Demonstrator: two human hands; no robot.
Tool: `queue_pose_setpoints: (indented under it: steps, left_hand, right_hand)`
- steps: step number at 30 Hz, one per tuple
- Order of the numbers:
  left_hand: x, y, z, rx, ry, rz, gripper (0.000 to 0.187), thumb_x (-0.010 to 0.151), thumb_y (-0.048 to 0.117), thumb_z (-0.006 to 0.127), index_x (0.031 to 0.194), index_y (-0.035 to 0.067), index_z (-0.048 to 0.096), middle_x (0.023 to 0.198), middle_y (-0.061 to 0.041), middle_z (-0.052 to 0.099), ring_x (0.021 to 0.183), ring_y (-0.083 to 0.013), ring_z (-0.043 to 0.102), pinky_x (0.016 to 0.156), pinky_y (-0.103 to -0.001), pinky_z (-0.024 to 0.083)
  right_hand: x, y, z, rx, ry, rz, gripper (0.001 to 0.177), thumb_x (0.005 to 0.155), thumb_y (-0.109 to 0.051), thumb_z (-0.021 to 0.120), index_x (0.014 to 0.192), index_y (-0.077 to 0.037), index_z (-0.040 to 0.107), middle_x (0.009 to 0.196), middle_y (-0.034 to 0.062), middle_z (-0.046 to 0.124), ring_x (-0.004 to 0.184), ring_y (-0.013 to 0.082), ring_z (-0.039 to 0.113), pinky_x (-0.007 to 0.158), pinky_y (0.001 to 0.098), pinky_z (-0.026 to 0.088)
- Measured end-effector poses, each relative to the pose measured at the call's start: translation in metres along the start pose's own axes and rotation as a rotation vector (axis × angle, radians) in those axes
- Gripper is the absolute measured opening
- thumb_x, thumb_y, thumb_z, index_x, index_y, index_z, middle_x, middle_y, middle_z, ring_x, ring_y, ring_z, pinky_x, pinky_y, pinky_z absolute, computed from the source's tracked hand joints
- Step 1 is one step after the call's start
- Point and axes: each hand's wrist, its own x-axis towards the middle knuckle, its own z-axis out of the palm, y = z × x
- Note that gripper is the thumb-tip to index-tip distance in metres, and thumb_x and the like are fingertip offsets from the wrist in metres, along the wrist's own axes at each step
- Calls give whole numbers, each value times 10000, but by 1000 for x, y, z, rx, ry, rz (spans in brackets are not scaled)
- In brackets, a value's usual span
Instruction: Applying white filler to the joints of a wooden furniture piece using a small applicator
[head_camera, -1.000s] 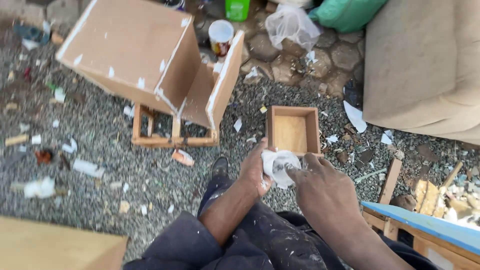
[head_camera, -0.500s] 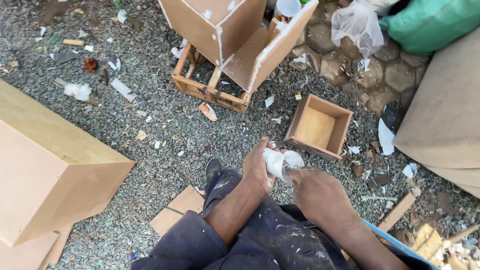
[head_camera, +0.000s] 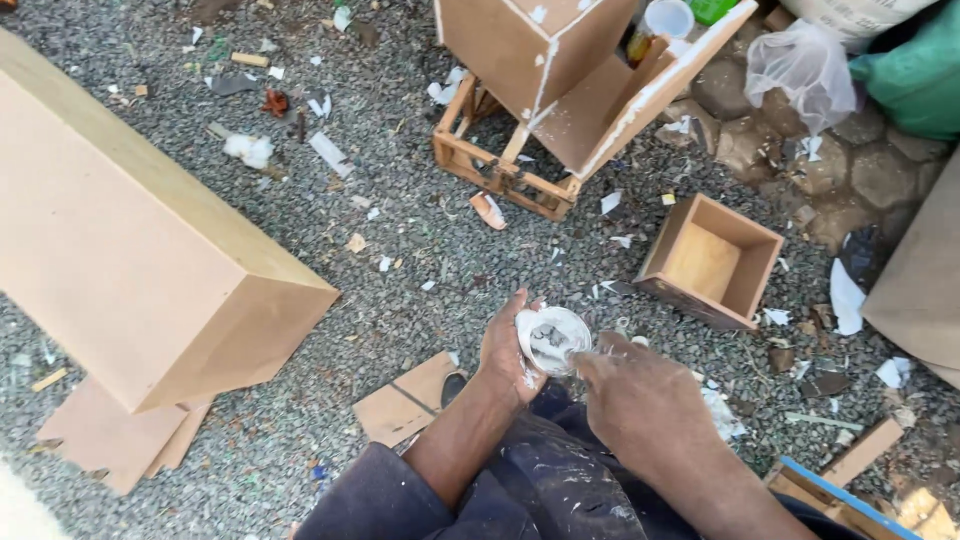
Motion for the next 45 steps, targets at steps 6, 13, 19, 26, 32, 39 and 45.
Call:
queue_pose_setpoints:
  steps: [6,13,19,26,32,39,45]
  left_hand:
    - [-54,45,-47,216,-16,-88,288,883,378,781,837,122,659,670,-63,659,538,-199,599,469,-338,453]
    - [-55,39,-88,134,-57,-138,227,923,227,741,818,42,662,777,-180,720,647,-327,743,620,-468,671]
    - [-24,43,-111,43,-153,-170,375,941,345,734,866,-15,663,900,-306,737,783,-453,757,710,-577,659]
    - [-85,70,-65,-67,-117,-130,411,951,439,666,894,32,660,855,-265,730,726,-404,729,704,-523,657]
    - [-65,73,-62,-17,-41,-138,416,971,490,644,847,93,672,682,-101,678,620,-282,648,647,-443,541]
    - [-48,74,-71,23,-10,-95,300,956,442,648,913,150,699,786,-74,703,739,-268,674,663,-446,558]
    - [-58,70,-67,80,-106,-37,328,963,438,594,1008,140,725,899,-224,737,775,-337,709,667,-471,557]
  right_hand:
    - [2,-86,-58,209,-323,132,395,1039,-415,430,1347,-246,613,1649,166,245,1257,249,632,1196,523,372]
    - [16,-108,-14,219,23,208,362,882,-330,652,1237,-263,673,1255,148,671,1196,416,641,957,553,554]
    - [8,-117,3,258,358,271,200,876,-302,676,1043,-211,739,941,110,728,926,376,736,750,531,606]
    - [-9,-136,-51,440,170,313,461,970,-485,582,1293,-166,660,1182,194,688,918,352,768,820,525,633]
    - [-27,-146,-37,337,-68,301,707,836,-712,621,1378,-265,540,1425,11,598,1091,383,695,925,556,536]
    - [-28,-133,-34,133,-49,185,456,1029,-331,435,1453,-191,528,1413,157,593,1400,287,514,988,564,566]
    - [-27,-125,-41,8,45,63,212,984,-276,504,851,-204,653,814,16,667,775,307,688,616,503,546]
